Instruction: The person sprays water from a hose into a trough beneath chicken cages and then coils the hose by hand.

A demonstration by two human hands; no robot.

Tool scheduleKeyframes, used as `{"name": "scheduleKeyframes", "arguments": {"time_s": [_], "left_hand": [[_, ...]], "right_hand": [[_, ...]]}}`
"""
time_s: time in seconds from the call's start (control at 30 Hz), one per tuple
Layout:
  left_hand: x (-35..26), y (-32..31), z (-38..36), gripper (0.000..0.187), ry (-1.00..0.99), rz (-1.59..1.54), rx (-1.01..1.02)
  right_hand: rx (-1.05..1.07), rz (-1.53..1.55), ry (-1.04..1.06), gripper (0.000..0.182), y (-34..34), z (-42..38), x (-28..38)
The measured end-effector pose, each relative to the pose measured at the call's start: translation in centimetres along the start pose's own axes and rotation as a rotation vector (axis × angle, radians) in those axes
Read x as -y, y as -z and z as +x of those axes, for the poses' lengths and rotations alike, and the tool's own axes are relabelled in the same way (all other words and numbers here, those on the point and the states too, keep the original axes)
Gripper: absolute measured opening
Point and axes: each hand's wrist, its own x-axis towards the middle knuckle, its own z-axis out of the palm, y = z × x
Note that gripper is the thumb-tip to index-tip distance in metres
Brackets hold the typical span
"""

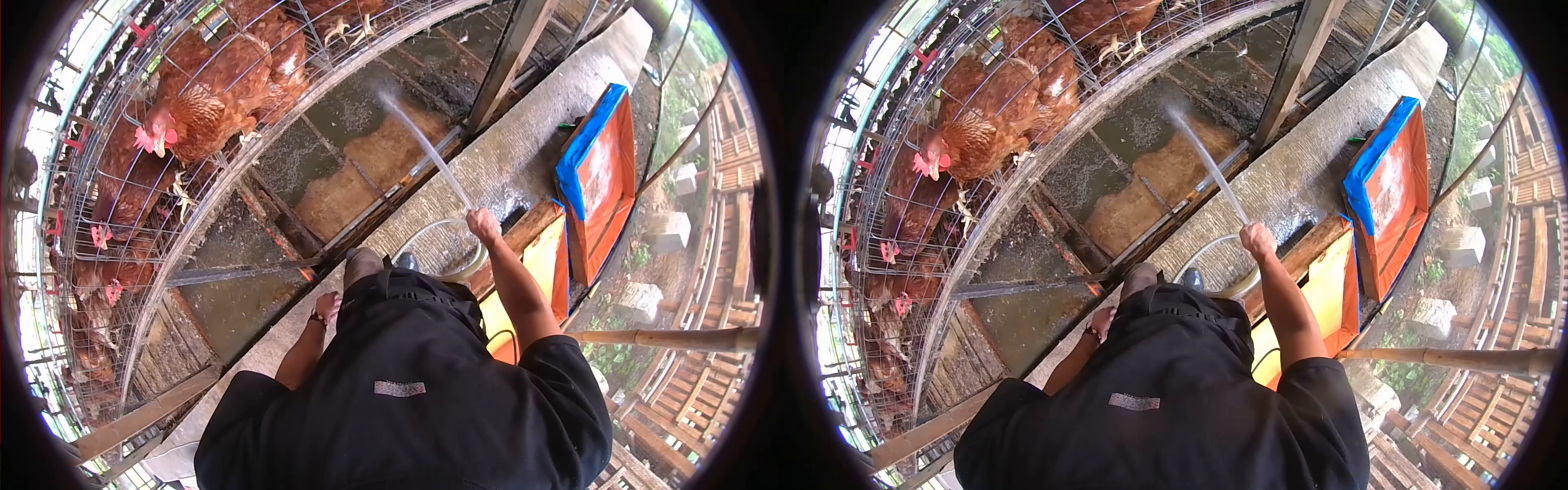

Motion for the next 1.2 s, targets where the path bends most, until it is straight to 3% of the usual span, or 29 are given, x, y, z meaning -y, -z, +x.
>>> {"name": "scheduleKeyframes", "arguments": {"time_s": [0.13,0.2,0.27,0.4,0.5,0.57,0.63,0.73,0.83,0.9,1.0,1.13,1.2], "left_hand": [[0.4,-0.4,0.1,0.013,0.139,-0.253,-0.041],[0.7,0.2,0.2,0.014,-0.162,0.042,0.013],[1.2,0.5,0.3,0.013,-0.292,0.222,0.033],[-0.3,0.2,-0.5,0.012,-0.146,0.200,0.021],[-0.6,0.1,-0.8,0.011,-0.148,0.214,0.032],[-0.5,-0.2,-0.8,0.012,-0.051,0.019,0.004],[0.9,-0.6,-0.1,0.013,0.202,-0.428,-0.063],[1.4,-0.4,0.0,0.015,0.187,-0.284,-0.074],[0.8,-0.6,0.0,0.016,0.296,-0.422,-0.128],[0.0,-0.5,-0.6,0.016,0.099,-0.134,-0.075],[-1.0,-0.7,-1.1,0.016,-0.019,-0.014,-0.052],[-0.6,-0.4,-0.5,0.018,0.111,-0.210,-0.026],[-1.0,-0.4,-0.6,0.021,0.139,-0.110,-0.049]], "right_hand": [[0.015,0.050,-0.027,0.042,2.1,-1.3,1.7],[0.013,0.060,-0.024,0.042,2.1,-1.2,1.8],[0.015,0.076,-0.045,0.042,2.3,-1.3,2.0],[0.011,0.078,-0.049,0.043,2.6,-1.5,2.5],[-0.001,0.082,-0.041,0.043,2.2,-1.2,2.5],[-0.007,0.081,-0.019,0.044,2.0,-1.0,2.4],[-0.001,0.087,-0.017,0.044,2.2,-1.1,2.6],[-0.005,0.093,-0.014,0.044,2.7,-1.5,3.1],[-0.010,0.088,-0.007,0.044,2.5,-1.2,3.0],[-0.015,0.063,0.021,0.044,1.5,-0.4,2.3],[-0.025,0.032,0.050,0.044,0.2,0.5,1.2],[-0.009,0.027,0.079,0.044,0.2,0.5,0.5],[0.005,0.029,0.066,0.044,0.0,0.6,0.0]]}}
